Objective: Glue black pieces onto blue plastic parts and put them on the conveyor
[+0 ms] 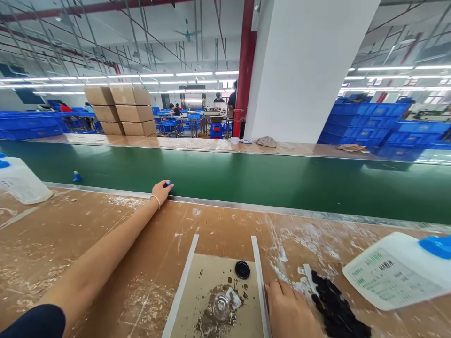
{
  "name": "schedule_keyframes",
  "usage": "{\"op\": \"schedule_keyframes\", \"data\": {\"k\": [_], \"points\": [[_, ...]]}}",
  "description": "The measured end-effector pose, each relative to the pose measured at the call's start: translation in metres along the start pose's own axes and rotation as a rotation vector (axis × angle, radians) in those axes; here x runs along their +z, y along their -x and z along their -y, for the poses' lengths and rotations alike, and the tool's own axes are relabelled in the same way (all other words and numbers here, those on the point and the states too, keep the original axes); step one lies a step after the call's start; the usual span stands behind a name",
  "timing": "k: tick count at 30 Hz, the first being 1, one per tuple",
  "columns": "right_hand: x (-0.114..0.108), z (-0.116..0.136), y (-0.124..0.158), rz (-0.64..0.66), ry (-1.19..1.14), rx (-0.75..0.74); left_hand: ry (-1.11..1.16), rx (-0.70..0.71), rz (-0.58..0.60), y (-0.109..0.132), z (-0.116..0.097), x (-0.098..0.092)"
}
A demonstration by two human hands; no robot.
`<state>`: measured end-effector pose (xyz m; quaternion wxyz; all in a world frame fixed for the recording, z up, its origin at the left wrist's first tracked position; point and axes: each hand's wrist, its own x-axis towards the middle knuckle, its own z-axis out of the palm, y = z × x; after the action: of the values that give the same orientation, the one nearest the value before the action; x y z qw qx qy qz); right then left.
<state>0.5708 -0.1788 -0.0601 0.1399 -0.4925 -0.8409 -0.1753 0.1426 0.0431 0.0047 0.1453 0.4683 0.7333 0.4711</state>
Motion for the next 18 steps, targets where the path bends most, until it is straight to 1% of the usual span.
{"op": "schedule_keyframes", "data": {"k": [2, 4, 6, 8, 11, 13, 15, 16, 18], "points": [[-0.010, 0.011, -0.008, -0.011, -0.097, 0.188, 0.113, -0.004, 0.013, 0.020, -0.007, -0.002], [-0.015, 0.017, -0.012, -0.028, -0.256, 0.345, 0.241, -0.017, 0.053, 0.053, -0.016, -0.003], [-0.017, 0.017, -0.013, -0.035, -0.413, 0.433, 0.372, -0.038, 0.138, 0.096, -0.025, -0.005], [-0.018, 0.013, -0.012, -0.042, -0.513, 0.473, 0.484, -0.062, 0.264, 0.146, -0.035, -0.011], [-0.026, 0.010, -0.012, -0.038, -0.616, 0.468, 0.646, -0.117, 0.479, 0.218, -0.049, -0.025], [-0.036, 0.014, -0.014, -0.027, -0.710, 0.422, 0.791, -0.193, 0.615, 0.253, -0.055, -0.034], [-0.048, 0.025, -0.018, -0.010, -0.810, 0.333, 0.875, -0.247, 0.717, 0.275, -0.058, -0.041], [-0.052, 0.031, -0.020, 0.002, -0.854, 0.280, 0.886, -0.256, 0.750, 0.281, -0.058, -0.042], [-0.059, 0.042, -0.024, 0.029, -0.914, 0.175, 0.893, -0.265, 0.782, 0.286, -0.058, -0.043]]}}
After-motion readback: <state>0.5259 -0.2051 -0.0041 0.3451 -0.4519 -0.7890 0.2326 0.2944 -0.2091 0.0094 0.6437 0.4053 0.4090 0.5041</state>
